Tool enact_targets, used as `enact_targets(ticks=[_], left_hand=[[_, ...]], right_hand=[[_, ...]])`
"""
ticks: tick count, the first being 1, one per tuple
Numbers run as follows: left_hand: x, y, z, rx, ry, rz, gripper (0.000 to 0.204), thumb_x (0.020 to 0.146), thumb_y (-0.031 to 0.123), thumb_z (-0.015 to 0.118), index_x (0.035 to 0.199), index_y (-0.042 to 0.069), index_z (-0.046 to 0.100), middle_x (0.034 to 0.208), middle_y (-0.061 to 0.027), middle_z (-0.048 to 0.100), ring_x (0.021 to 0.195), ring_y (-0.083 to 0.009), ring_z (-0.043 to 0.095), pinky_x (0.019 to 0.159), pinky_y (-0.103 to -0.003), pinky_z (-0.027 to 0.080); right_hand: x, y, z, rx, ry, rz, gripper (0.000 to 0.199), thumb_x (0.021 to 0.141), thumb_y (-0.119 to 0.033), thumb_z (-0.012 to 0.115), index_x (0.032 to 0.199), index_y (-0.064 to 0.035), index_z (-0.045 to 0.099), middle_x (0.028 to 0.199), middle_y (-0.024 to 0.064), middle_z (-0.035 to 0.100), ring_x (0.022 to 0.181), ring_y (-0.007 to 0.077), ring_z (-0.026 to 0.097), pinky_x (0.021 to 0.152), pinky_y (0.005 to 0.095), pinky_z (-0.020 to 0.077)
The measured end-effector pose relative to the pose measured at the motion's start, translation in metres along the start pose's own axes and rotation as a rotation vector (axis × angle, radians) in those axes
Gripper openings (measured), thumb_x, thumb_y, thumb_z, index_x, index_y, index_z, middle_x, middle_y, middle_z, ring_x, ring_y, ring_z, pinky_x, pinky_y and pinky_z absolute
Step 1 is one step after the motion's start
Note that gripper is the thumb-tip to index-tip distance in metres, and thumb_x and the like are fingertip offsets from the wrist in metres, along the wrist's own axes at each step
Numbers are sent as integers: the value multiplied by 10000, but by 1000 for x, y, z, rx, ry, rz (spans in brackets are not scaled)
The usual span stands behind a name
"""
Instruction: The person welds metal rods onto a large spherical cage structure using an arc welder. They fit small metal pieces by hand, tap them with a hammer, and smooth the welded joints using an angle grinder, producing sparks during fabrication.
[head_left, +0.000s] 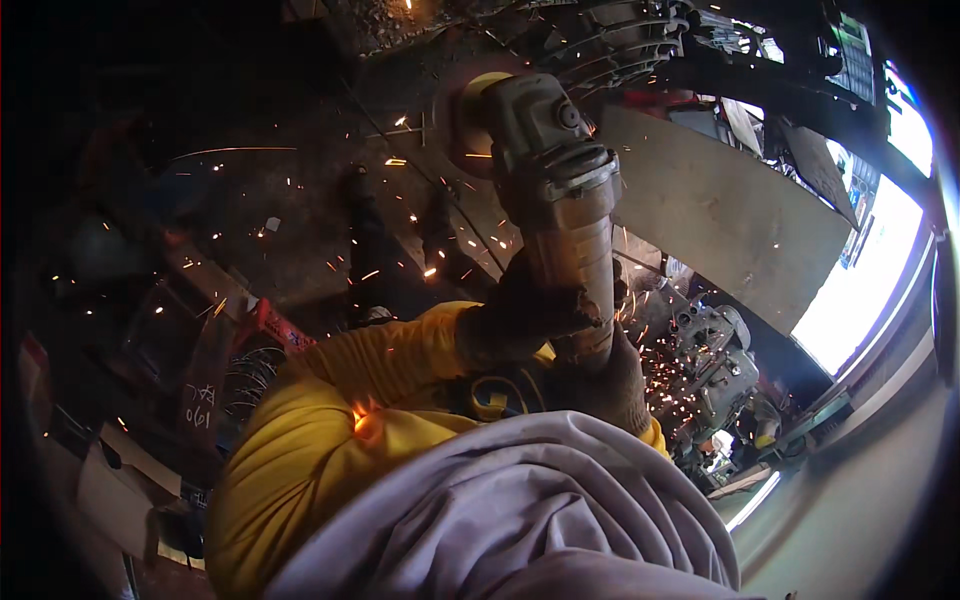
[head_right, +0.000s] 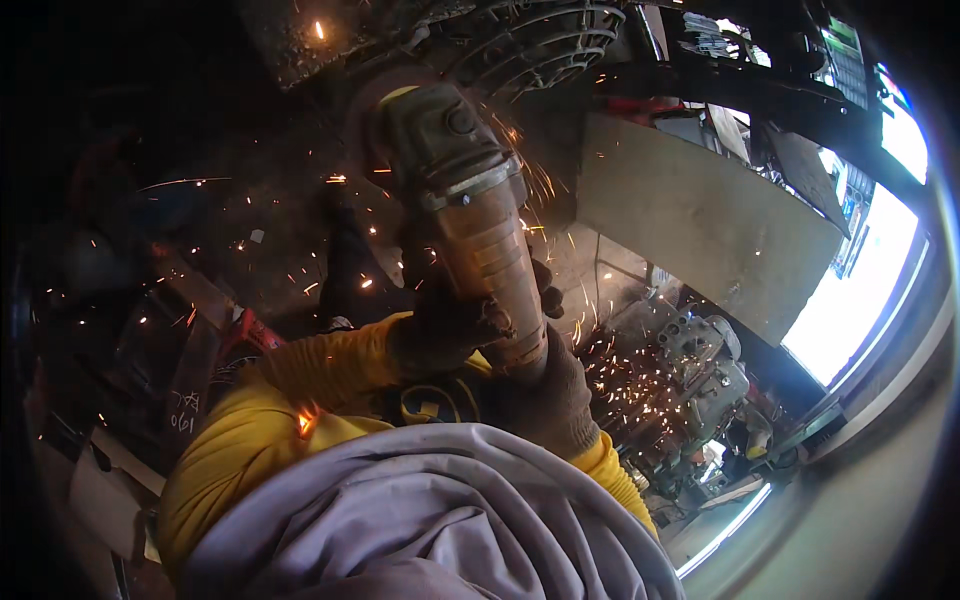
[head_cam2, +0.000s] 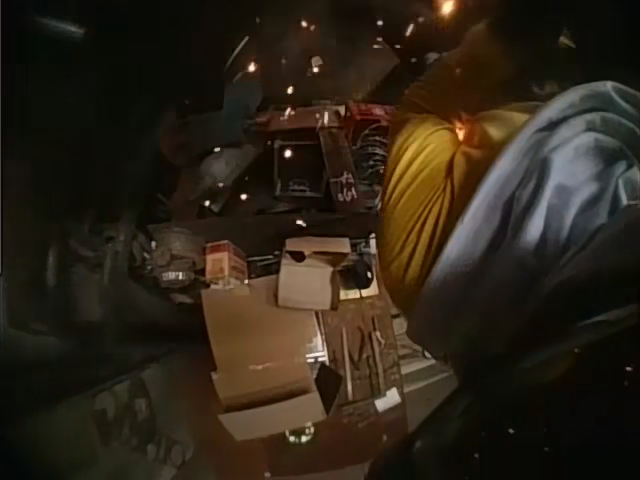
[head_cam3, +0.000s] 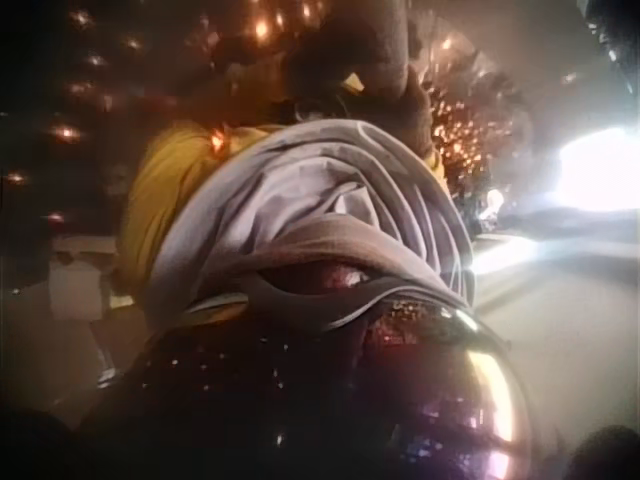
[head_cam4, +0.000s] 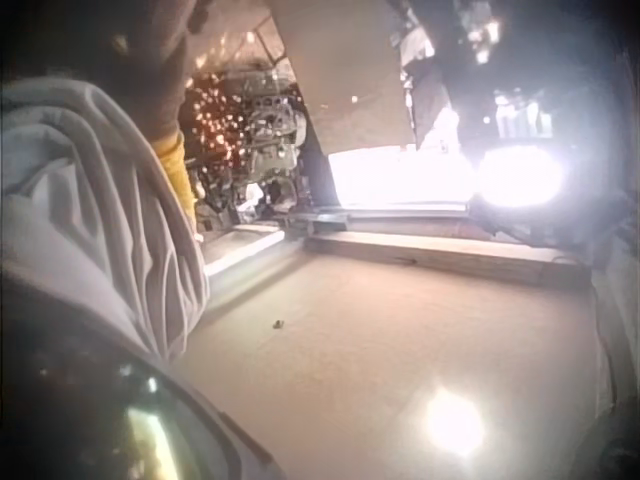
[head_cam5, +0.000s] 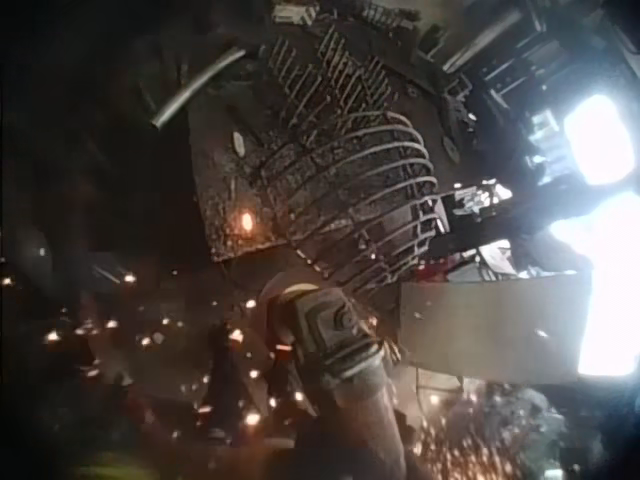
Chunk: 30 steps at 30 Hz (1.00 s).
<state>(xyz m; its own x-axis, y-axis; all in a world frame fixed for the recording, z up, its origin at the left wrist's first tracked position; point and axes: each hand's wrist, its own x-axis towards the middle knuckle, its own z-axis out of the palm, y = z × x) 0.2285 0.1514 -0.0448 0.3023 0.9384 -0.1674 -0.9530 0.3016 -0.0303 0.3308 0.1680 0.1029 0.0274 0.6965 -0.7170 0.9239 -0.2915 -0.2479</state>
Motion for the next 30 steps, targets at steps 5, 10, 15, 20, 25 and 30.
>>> enact_targets(ticks=[5,10,15,20,25,30], left_hand=[[-11,9,9,83,26,-17,567,796,128,814,1292,26,558,1111,-87,676,1043,-202,668,925,-371,549],[-11,0,1,272,-91,5,684,799,177,832,1364,41,471,1207,-91,612,1120,-194,615,975,-377,521],[-6,-17,-8,275,-66,-71,750,801,175,823,1413,48,409,1279,-106,568,1207,-215,574,1034,-394,497],[7,-25,-12,192,-86,-92,768,844,176,777,1464,70,335,1370,-140,512,1297,-264,523,1098,-435,465],[14,-32,-20,42,-33,-150,785,889,180,738,1510,74,270,1429,-160,471,1338,-289,491,1132,-457,433],[12,-32,-16,280,-75,-40,822,874,174,743,1525,64,253,1430,-164,487,1343,-279,498,1138,-446,428]], right_hand=[[0,-2,-3,67,-31,-108,643,749,-223,890,1290,-53,586,1118,191,732,1062,334,716,885,420,563],[-5,22,1,-9,10,-82,621,764,-194,877,1294,-46,590,1140,184,728,1075,319,715,904,405,556],[-5,38,7,60,38,-59,619,758,-169,876,1292,-40,591,1152,193,722,1094,318,707,924,399,550],[6,58,4,173,27,-88,618,734,-133,871,1281,-38,598,1133,197,726,1082,327,710,906,401,555],[9,59,0,85,29,-69,619,715,-95,854,1278,-44,602,1118,197,729,1052,325,719,892,399,558],[10,54,-4,62,5,-56,615,712,-85,847,1276,-48,603,1105,190,732,1031,317,726,885,397,560]])
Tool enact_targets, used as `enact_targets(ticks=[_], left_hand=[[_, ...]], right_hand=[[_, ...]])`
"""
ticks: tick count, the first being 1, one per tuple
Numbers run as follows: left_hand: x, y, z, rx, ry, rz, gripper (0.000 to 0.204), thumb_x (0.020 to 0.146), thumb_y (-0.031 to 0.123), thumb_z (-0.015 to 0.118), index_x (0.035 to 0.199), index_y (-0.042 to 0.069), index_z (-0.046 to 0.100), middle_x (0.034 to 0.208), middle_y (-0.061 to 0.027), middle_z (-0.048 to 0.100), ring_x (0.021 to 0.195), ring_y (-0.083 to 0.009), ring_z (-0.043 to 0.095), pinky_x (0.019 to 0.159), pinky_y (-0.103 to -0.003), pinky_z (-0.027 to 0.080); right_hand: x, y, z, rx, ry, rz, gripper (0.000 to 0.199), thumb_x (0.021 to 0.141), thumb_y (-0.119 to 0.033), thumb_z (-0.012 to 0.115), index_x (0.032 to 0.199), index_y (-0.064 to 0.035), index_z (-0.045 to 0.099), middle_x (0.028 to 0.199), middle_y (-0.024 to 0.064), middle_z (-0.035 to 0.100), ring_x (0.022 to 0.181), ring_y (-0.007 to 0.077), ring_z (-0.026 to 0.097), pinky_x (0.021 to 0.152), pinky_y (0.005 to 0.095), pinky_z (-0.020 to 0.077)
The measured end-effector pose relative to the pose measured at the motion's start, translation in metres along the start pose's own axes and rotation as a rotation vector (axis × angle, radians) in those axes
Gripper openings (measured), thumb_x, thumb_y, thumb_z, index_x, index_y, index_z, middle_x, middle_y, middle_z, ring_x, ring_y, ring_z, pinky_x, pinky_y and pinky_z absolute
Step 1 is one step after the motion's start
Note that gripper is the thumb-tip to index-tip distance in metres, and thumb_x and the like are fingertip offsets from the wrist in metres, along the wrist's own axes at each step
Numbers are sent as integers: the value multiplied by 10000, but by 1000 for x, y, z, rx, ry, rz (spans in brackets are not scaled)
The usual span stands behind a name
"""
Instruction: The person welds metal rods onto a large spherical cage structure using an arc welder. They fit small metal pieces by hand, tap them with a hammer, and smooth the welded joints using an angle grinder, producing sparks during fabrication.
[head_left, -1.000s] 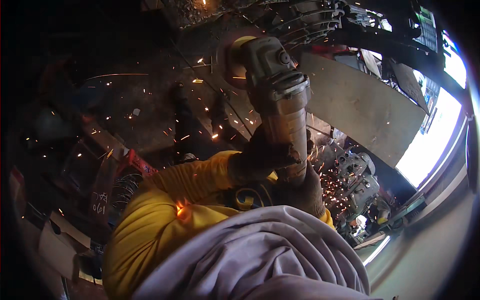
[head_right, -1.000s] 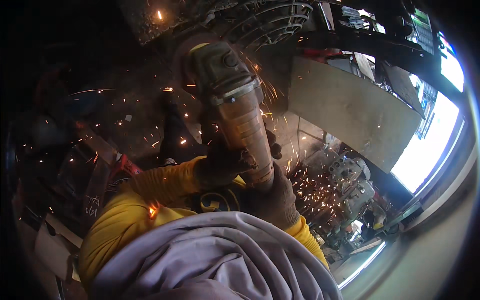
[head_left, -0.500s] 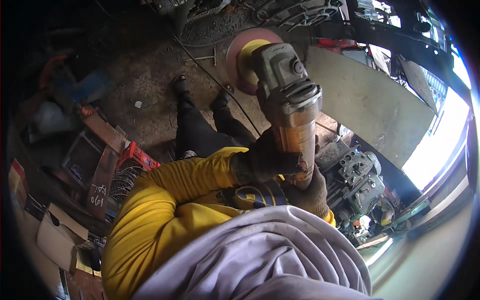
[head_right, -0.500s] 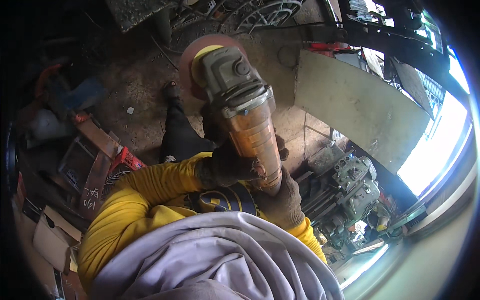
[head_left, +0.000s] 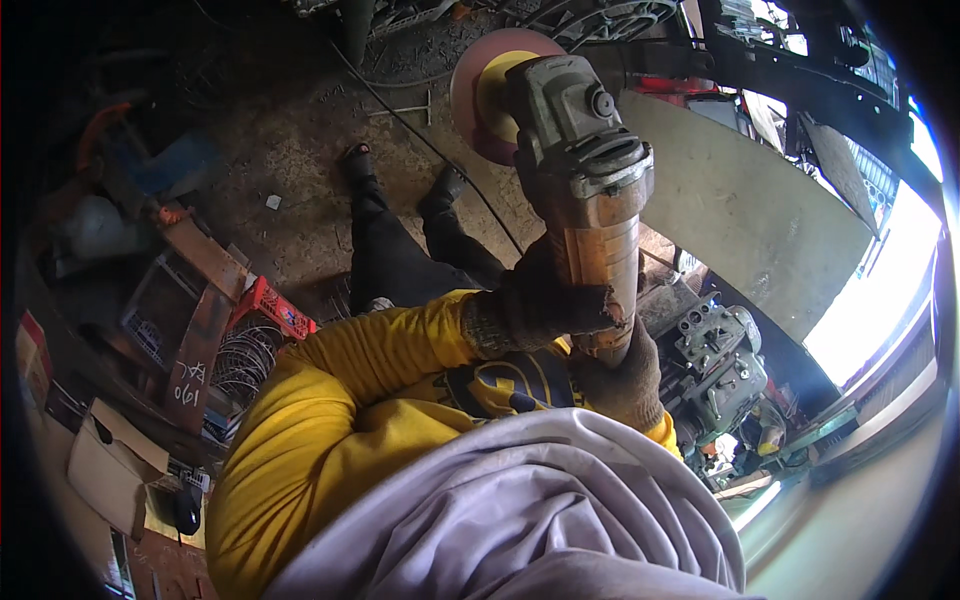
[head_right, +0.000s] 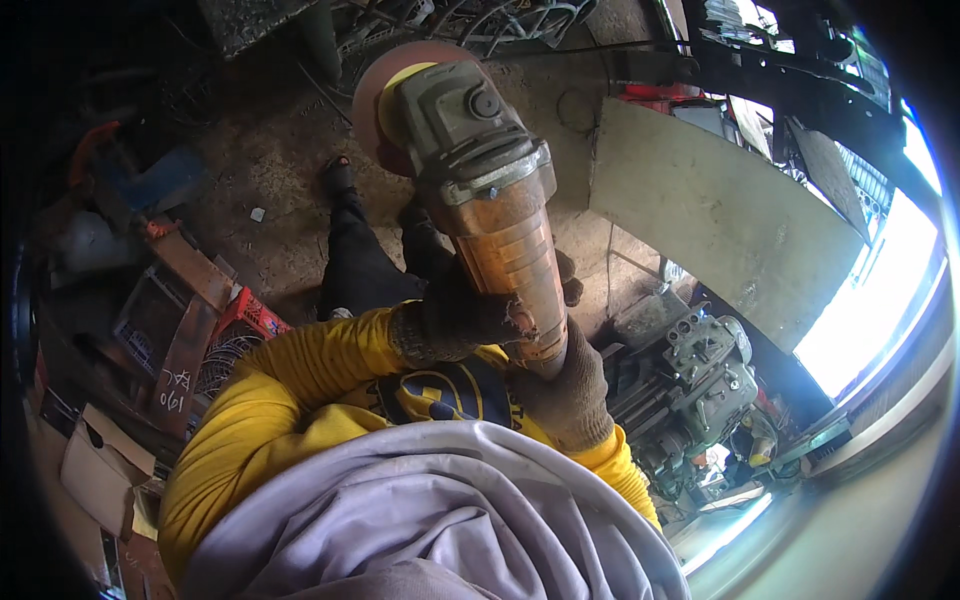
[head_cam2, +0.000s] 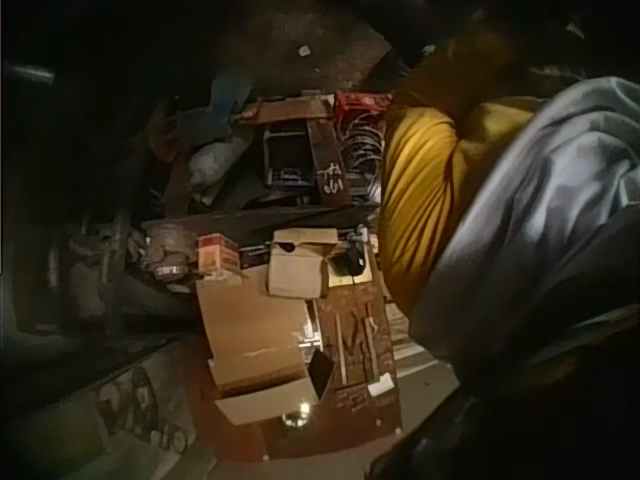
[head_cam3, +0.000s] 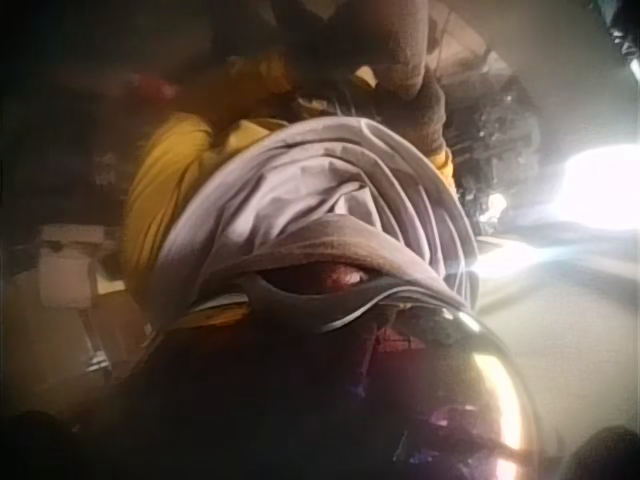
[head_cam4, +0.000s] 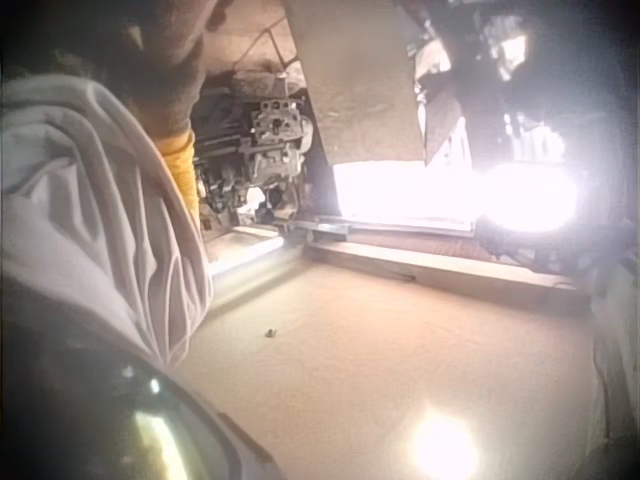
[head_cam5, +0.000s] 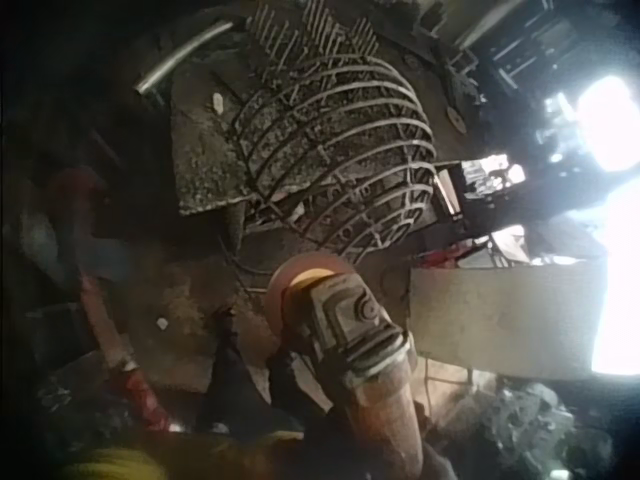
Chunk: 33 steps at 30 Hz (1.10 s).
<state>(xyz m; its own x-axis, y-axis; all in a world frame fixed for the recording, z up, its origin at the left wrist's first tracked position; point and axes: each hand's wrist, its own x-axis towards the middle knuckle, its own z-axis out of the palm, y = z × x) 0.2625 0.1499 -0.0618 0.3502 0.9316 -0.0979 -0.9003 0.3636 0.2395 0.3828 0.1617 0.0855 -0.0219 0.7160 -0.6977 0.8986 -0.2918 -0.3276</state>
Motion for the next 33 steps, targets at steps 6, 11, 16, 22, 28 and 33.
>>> enact_targets(ticks=[6,11,16,22,28,33], left_hand=[[-3,12,6,-14,40,-2,831,837,164,777,1506,43,299,1410,-160,527,1320,-271,530,1126,-429,442],[-2,11,10,-54,153,77,716,744,206,862,1342,62,495,1197,-99,633,1116,-216,633,983,-396,528],[-4,12,9,-175,125,-9,698,750,166,866,1339,67,506,1209,-93,630,1122,-213,630,1000,-404,524],[-3,16,14,-242,132,32,642,762,141,857,1309,56,531,1192,-88,638,1096,-199,639,976,-391,540],[-3,23,13,-103,124,83,557,780,110,831,1263,57,558,1139,-80,659,1042,-192,657,923,-380,564],[-1,26,19,-177,147,103,555,777,109,828,1258,58,555,1089,-74,674,1009,-184,667,906,-372,568]], right_hand=[[1,-9,-2,65,-20,-18,643,718,-96,850,1301,-50,584,1112,177,734,1038,310,725,891,396,561],[3,-7,-1,-29,-6,-52,671,715,-116,859,1320,-55,576,1134,182,730,1068,323,716,903,405,559],[2,-13,-1,-48,2,-21,597,733,-60,805,1291,-41,596,1139,158,727,1065,256,706,903,383,549],[3,-19,-1,-4,8,-14,620,724,-77,832,1295,-37,592,1127,173,731,1060,281,715,899,396,553],[3,-13,0,-27,17,-3,584,737,-61,811,1280,-32,600,1102,155,733,1028,252,715,873,387,554],[4,-15,-1,-82,34,-25,570,737,-43,797,1273,-32,605,1094,134,734,1007,223,715,868,375,551]])
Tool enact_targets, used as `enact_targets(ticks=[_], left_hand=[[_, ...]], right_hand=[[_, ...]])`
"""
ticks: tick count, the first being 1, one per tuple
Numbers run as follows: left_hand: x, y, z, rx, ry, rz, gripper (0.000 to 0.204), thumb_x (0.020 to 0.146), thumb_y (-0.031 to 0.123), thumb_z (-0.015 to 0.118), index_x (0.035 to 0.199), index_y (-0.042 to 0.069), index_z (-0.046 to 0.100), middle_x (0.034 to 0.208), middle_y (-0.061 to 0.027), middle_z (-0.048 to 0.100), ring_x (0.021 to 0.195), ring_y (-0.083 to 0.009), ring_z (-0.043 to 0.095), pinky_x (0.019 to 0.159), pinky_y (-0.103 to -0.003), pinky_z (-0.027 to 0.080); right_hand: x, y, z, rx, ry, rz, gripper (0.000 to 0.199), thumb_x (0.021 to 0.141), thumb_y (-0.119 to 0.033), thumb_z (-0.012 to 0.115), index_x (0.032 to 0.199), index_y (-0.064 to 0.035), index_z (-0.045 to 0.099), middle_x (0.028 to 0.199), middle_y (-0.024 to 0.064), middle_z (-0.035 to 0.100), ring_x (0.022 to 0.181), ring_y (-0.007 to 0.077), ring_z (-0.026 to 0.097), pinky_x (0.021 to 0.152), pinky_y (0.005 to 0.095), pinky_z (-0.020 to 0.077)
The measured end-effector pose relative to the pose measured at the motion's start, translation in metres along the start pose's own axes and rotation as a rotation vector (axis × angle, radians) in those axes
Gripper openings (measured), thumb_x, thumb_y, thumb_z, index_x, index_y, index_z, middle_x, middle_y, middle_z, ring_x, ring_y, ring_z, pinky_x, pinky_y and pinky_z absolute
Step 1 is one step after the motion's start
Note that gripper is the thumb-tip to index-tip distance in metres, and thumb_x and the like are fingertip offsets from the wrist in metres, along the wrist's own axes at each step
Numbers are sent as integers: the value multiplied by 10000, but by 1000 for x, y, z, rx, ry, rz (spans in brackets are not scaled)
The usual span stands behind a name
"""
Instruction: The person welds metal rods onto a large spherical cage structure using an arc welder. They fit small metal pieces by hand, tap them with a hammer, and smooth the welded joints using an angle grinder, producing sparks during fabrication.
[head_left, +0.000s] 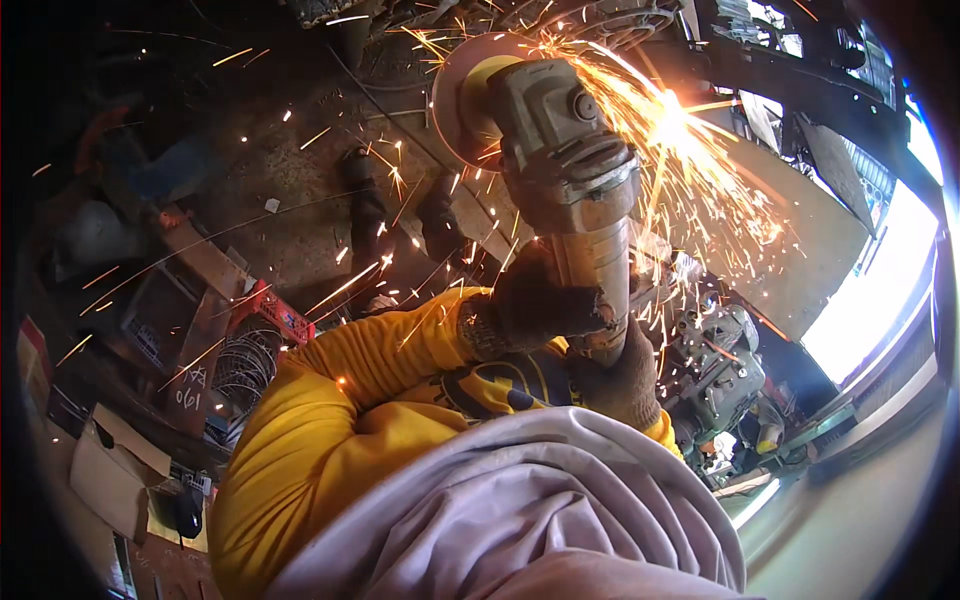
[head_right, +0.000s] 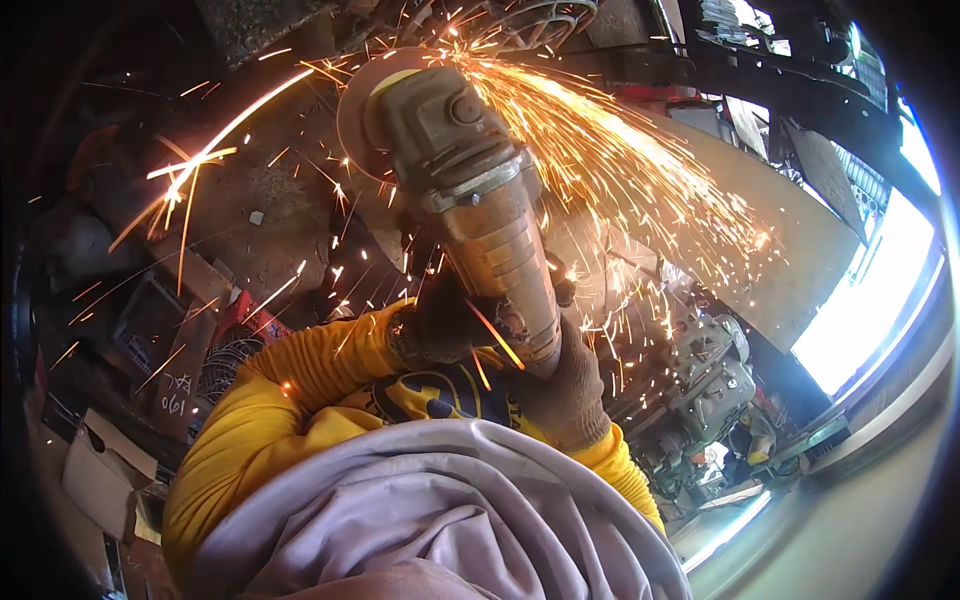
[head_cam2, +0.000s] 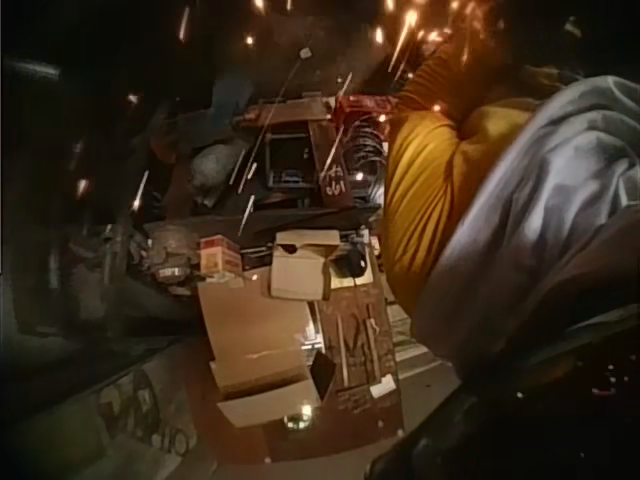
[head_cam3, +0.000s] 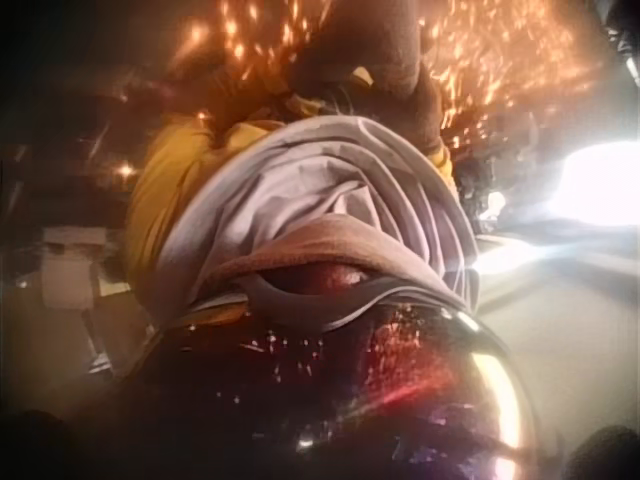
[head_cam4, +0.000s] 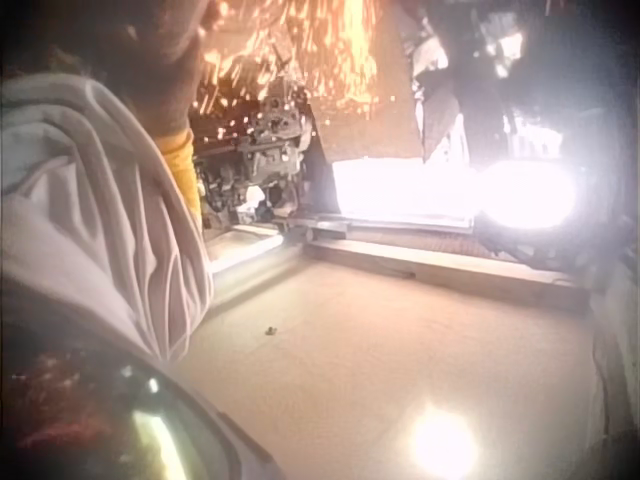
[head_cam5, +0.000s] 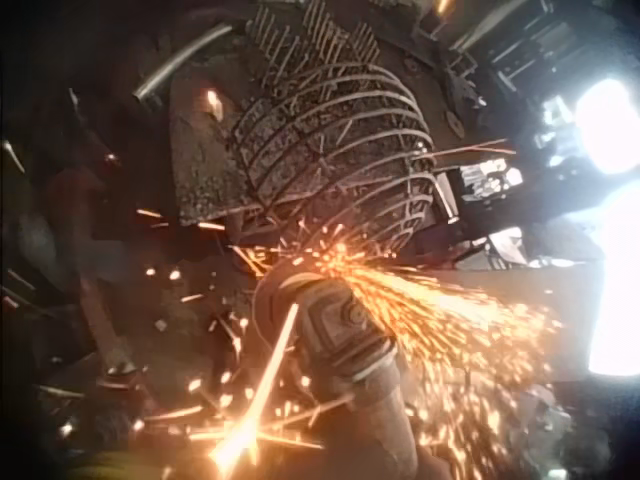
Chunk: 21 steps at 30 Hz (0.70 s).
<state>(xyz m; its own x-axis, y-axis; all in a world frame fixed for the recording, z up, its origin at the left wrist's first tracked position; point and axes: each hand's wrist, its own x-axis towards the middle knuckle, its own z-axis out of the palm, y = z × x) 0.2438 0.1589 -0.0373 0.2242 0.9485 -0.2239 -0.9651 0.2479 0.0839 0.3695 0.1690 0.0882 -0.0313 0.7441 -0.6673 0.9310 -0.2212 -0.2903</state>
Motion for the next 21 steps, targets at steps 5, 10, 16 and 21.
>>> enact_targets(ticks=[5,10,16,21], left_hand=[[1,-3,-4,63,-9,55,554,782,139,834,1258,58,563,1084,-86,682,1039,-200,668,922,-378,559],[-1,8,-5,173,-58,-92,594,794,154,829,1304,50,542,1130,-94,680,1066,-223,660,946,-394,545],[4,-9,-10,-32,-43,-24,642,803,132,821,1356,43,508,1197,-106,666,1106,-233,653,945,-407,549],[3,-5,-15,108,-93,-85,695,796,236,843,1364,32,497,1241,-120,638,1156,-245,635,1005,-419,525]], right_hand=[[2,-5,-2,57,-9,-33,620,712,-78,843,1281,-38,598,1092,138,735,1000,231,718,871,386,552],[0,-13,-9,20,-45,80,673,688,-113,882,1288,-38,585,1072,138,736,992,213,717,843,382,561],[5,-17,-10,5,-61,70,647,705,-145,887,1270,-39,589,1064,133,734,967,210,716,822,379,564],[3,-20,-12,32,-33,42,714,700,-271,928,1290,-52,590,1126,157,726,1036,266,715,878,395,557]])
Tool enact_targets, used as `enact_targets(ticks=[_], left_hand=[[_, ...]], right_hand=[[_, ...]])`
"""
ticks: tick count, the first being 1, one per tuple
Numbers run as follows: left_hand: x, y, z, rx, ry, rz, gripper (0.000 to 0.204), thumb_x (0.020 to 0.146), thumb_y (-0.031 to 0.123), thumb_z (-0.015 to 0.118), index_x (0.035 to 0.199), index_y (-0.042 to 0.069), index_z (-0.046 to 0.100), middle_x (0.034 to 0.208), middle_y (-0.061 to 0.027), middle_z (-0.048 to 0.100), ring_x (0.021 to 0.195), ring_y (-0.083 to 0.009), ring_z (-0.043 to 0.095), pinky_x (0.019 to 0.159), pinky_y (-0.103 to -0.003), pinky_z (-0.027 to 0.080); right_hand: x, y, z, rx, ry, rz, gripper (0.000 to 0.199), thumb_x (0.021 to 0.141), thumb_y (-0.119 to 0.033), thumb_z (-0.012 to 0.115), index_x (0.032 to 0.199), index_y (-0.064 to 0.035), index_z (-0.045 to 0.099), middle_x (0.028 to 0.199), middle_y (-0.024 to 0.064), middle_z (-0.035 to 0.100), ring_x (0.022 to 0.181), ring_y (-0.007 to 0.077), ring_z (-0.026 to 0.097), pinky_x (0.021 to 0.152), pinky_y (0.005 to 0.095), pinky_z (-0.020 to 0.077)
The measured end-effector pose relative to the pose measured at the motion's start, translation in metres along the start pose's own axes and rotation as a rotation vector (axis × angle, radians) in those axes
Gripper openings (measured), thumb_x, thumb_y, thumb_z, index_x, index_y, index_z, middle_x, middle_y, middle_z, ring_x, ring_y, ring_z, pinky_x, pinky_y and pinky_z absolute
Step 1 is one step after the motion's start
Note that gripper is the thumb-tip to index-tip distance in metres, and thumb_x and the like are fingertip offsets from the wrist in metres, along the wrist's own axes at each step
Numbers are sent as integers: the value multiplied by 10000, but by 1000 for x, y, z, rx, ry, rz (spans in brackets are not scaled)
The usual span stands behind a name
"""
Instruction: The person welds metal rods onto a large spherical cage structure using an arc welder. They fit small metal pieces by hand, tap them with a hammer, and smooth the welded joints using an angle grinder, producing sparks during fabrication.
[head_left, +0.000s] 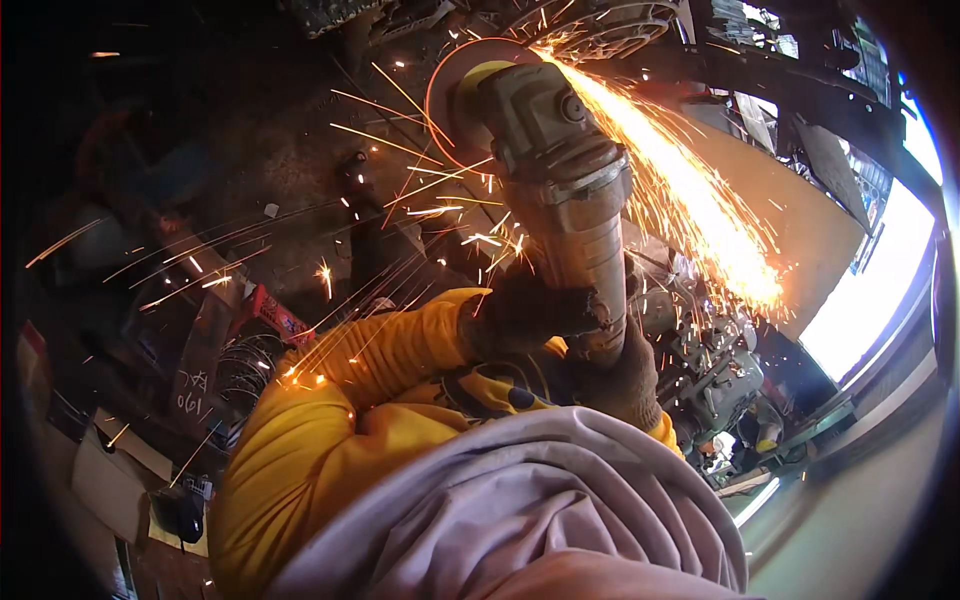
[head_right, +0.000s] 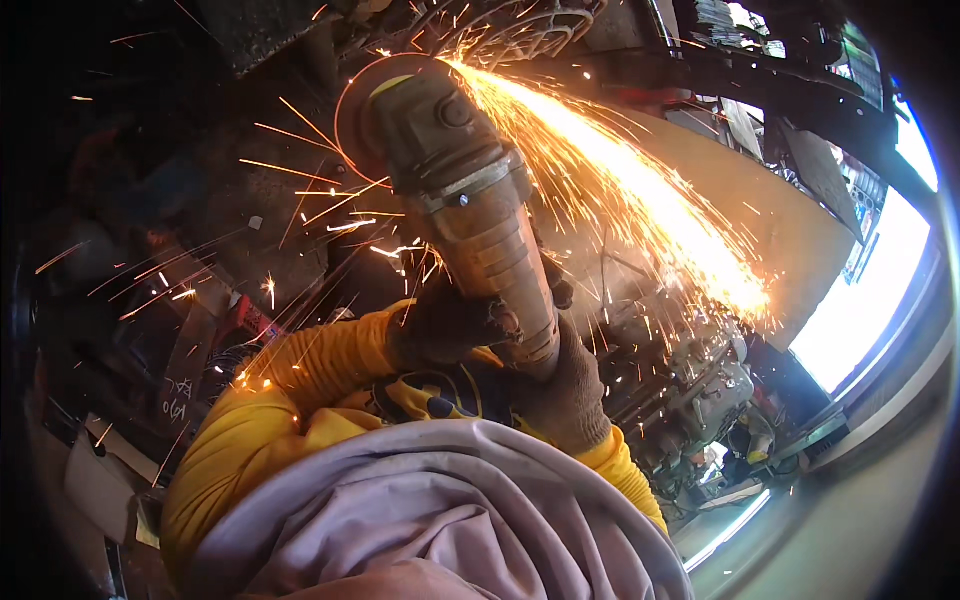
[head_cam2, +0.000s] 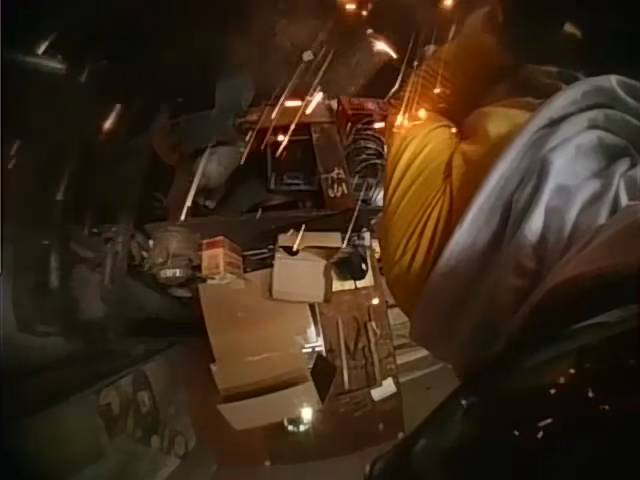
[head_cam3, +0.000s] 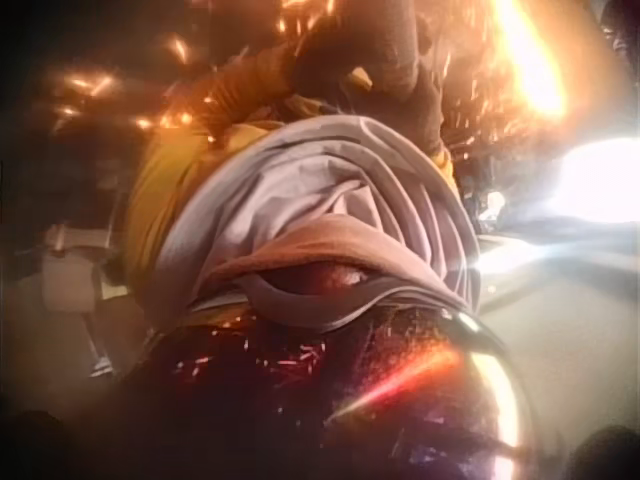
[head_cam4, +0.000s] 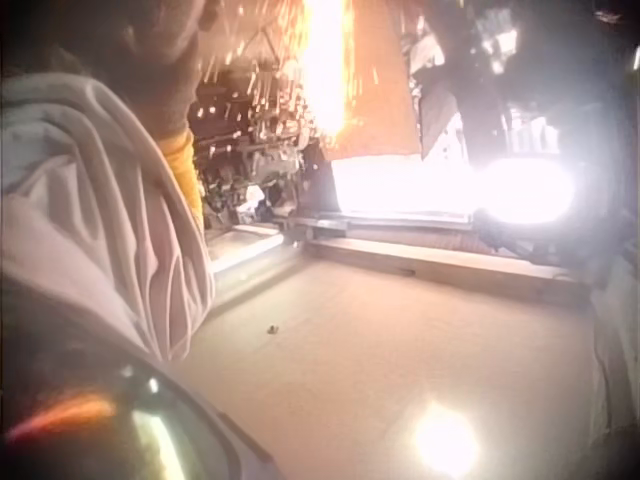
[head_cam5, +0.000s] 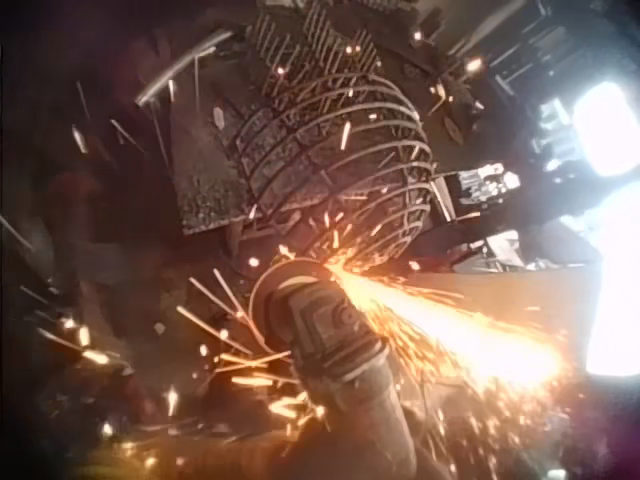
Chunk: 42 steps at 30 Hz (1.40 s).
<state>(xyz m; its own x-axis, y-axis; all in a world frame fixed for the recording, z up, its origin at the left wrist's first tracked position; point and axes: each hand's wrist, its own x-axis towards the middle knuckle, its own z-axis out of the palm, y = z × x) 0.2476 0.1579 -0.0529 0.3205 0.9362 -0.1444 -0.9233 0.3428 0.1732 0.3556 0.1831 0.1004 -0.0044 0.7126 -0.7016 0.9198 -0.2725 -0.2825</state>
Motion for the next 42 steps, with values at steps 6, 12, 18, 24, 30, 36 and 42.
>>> enact_targets(ticks=[6,12,18,24,30,36,42], left_hand=[[6,3,1,-208,-78,-6,751,794,175,844,1417,45,445,1320,-127,597,1242,-260,590,1059,-426,497],[2,-5,-6,-95,-104,2,812,819,187,843,1475,72,379,1375,-124,552,1310,-254,542,1095,-422,471],[1,-1,-4,190,-158,2,813,813,219,857,1459,76,385,1337,-109,566,1258,-226,566,1088,-412,476],[9,-25,-5,-41,-74,33,829,806,212,861,1451,81,358,1328,-118,551,1252,-239,555,1093,-424,471],[17,-38,-11,-83,-81,36,829,826,182,837,1464,84,316,1354,-131,516,1277,-248,532,1098,-443,467],[20,-32,-5,21,-36,96,761,809,182,832,1414,64,386,1295,-124,564,1210,-237,577,1034,-416,512],[24,-27,5,-48,53,158,669,766,138,841,1336,27,508,1181,-112,658,1112,-229,650,977,-400,542]], right_hand=[[2,0,4,-11,13,32,651,708,-199,907,1265,-51,604,1089,143,734,997,248,716,856,383,559],[1,18,2,15,-1,-73,695,742,-213,895,1338,-58,574,1134,186,730,1081,318,714,896,402,559],[-3,27,0,4,9,-59,685,747,-170,871,1349,-52,568,1120,197,732,1074,322,717,896,397,558],[6,39,1,-7,-10,-62,683,727,-103,830,1354,-50,565,1124,201,730,1069,330,717,895,400,559],[14,59,-2,-20,-7,-143,682,723,-102,832,1349,-52,567,1127,208,725,1067,336,715,897,409,561],[18,59,-5,-42,4,-90,677,722,-145,858,1331,-57,575,1109,207,727,1051,346,717,887,418,563],[22,58,-10,-81,2,-119,689,703,-143,866,1321,-57,575,1103,211,725,1052,352,715,883,422,562]])
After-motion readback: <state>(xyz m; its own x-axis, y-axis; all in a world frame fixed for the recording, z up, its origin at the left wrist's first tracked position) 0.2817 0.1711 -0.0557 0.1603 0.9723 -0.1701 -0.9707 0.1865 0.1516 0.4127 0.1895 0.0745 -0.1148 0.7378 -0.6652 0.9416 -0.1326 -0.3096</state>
